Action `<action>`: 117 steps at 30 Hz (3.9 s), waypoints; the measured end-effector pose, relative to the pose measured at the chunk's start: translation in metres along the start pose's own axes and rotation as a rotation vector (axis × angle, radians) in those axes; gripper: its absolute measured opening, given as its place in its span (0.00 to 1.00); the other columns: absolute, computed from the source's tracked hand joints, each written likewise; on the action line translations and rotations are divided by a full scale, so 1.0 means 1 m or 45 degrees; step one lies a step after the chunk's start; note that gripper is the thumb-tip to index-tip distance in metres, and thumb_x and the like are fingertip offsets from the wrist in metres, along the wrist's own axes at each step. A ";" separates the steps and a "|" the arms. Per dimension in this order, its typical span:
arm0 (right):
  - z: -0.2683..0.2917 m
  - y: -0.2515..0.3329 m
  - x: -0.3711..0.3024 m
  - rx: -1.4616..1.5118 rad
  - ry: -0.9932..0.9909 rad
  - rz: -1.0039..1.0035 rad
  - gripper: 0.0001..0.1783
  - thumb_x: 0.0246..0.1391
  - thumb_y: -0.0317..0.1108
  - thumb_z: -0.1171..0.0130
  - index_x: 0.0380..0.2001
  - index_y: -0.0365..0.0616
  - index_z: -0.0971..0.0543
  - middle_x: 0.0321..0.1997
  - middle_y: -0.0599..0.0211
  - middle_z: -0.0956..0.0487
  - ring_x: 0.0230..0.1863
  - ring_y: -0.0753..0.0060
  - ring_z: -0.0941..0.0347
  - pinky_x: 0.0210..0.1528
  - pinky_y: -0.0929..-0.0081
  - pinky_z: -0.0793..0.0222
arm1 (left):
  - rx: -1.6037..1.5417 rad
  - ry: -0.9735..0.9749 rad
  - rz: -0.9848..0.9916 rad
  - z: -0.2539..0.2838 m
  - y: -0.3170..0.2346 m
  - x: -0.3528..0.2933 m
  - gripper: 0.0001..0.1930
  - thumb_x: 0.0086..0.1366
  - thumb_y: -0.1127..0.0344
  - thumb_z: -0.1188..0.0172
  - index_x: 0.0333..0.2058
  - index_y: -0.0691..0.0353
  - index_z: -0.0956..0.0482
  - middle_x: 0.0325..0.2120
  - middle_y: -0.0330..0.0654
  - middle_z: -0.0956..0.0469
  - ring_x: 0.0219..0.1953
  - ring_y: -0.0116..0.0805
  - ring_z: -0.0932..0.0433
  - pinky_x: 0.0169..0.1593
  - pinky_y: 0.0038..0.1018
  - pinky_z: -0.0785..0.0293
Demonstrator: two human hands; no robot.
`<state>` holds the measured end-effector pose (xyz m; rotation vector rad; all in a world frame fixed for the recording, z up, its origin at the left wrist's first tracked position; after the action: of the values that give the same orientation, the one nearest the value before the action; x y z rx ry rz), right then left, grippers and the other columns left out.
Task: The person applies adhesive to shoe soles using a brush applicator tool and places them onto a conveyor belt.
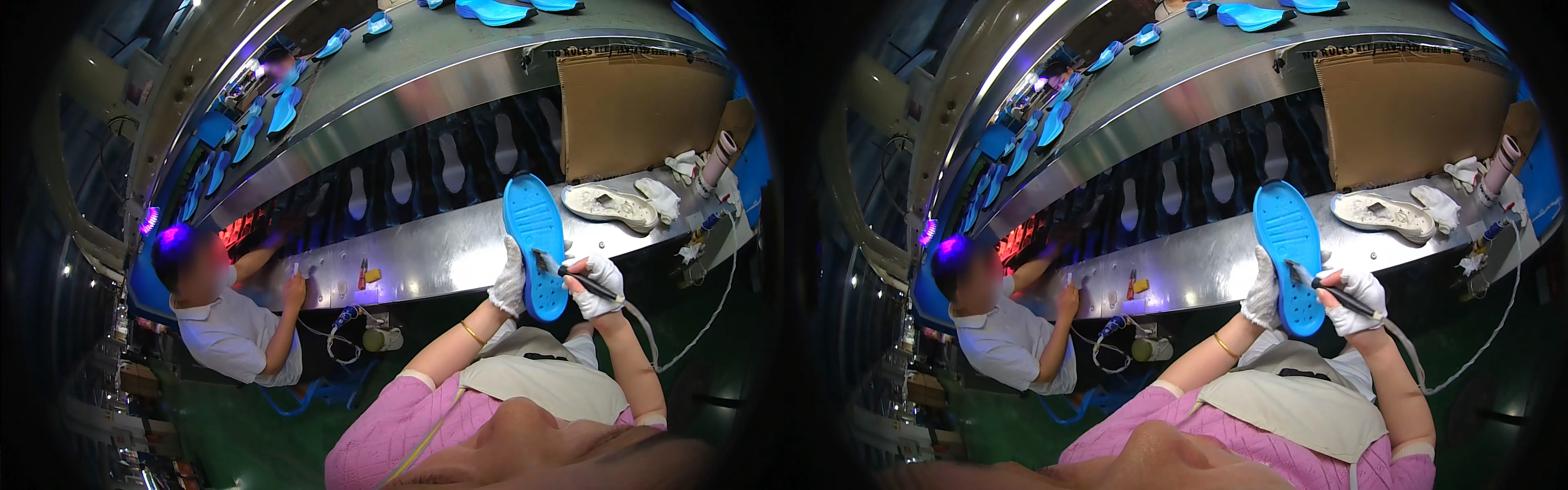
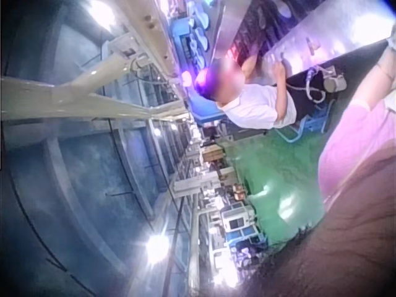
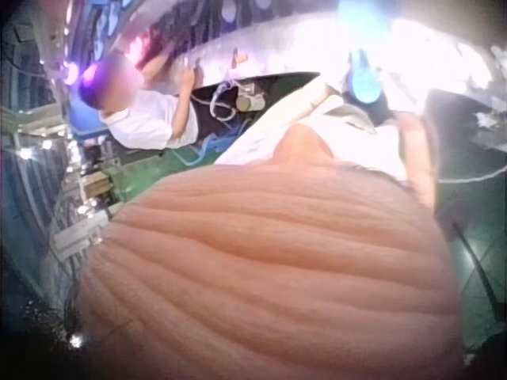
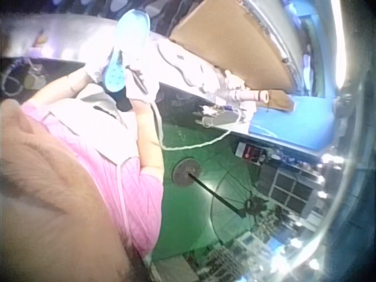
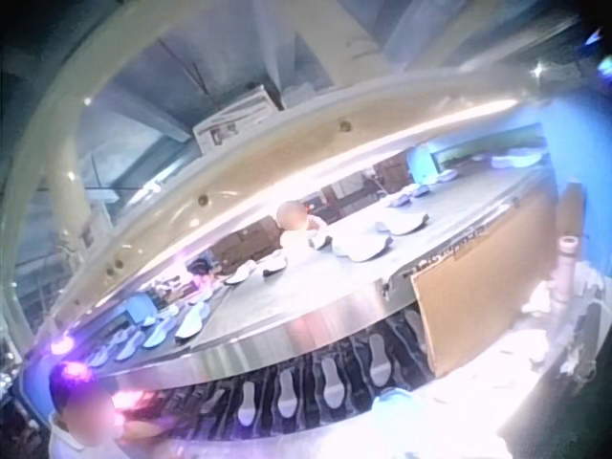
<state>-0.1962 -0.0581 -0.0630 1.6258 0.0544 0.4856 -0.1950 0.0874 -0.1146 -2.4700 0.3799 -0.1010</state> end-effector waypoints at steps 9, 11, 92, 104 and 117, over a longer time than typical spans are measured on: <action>-0.018 0.023 0.012 0.029 0.030 0.081 0.08 0.51 0.20 0.35 0.35 0.41 0.21 0.36 0.62 0.18 0.27 0.81 0.25 0.32 0.82 0.27 | -0.169 -0.033 -0.282 0.005 -0.034 0.023 0.55 0.51 0.16 0.61 0.62 0.61 0.37 0.52 0.49 0.25 0.51 0.48 0.24 0.59 0.46 0.29; -0.019 0.030 0.014 -0.096 0.078 0.225 0.09 0.51 0.19 0.35 0.36 0.41 0.21 0.36 0.62 0.18 0.26 0.81 0.25 0.30 0.82 0.27 | -0.288 0.041 -0.266 0.002 -0.037 0.030 0.56 0.51 0.16 0.58 0.61 0.63 0.35 0.52 0.48 0.25 0.52 0.46 0.24 0.60 0.44 0.30; 0.004 0.013 0.040 -0.211 0.002 0.009 0.10 0.48 0.22 0.39 0.34 0.42 0.26 0.28 0.69 0.25 0.31 0.77 0.26 0.35 0.78 0.29 | -0.258 -0.216 0.118 0.030 0.013 0.019 0.39 0.64 0.31 0.51 0.61 0.56 0.35 0.54 0.45 0.28 0.52 0.42 0.25 0.57 0.41 0.25; -0.017 0.035 0.020 -0.757 0.172 0.584 0.11 0.43 0.24 0.37 0.33 0.43 0.26 0.31 0.59 0.24 0.33 0.59 0.24 0.36 0.70 0.29 | -0.162 -0.287 -0.108 0.039 -0.017 0.036 0.38 0.65 0.29 0.57 0.60 0.55 0.33 0.53 0.46 0.25 0.51 0.45 0.24 0.57 0.43 0.26; -0.018 0.019 0.017 -0.385 0.354 0.180 0.09 0.50 0.27 0.35 0.34 0.45 0.23 0.32 0.65 0.22 0.35 0.68 0.24 0.41 0.72 0.28 | -0.190 -0.234 -0.096 0.031 -0.043 0.046 0.42 0.62 0.26 0.56 0.58 0.57 0.32 0.47 0.52 0.22 0.46 0.50 0.21 0.52 0.46 0.23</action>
<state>-0.1919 -0.0385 -0.0393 1.2634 0.0708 0.7886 -0.1352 0.1245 -0.1140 -2.6143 0.2222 0.1270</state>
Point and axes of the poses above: each hand's wrist, its own x-axis towards the middle knuckle, its own z-axis out of the back of the hand, y = z × x, the point moved 6 cm from there along x, towards the middle knuckle
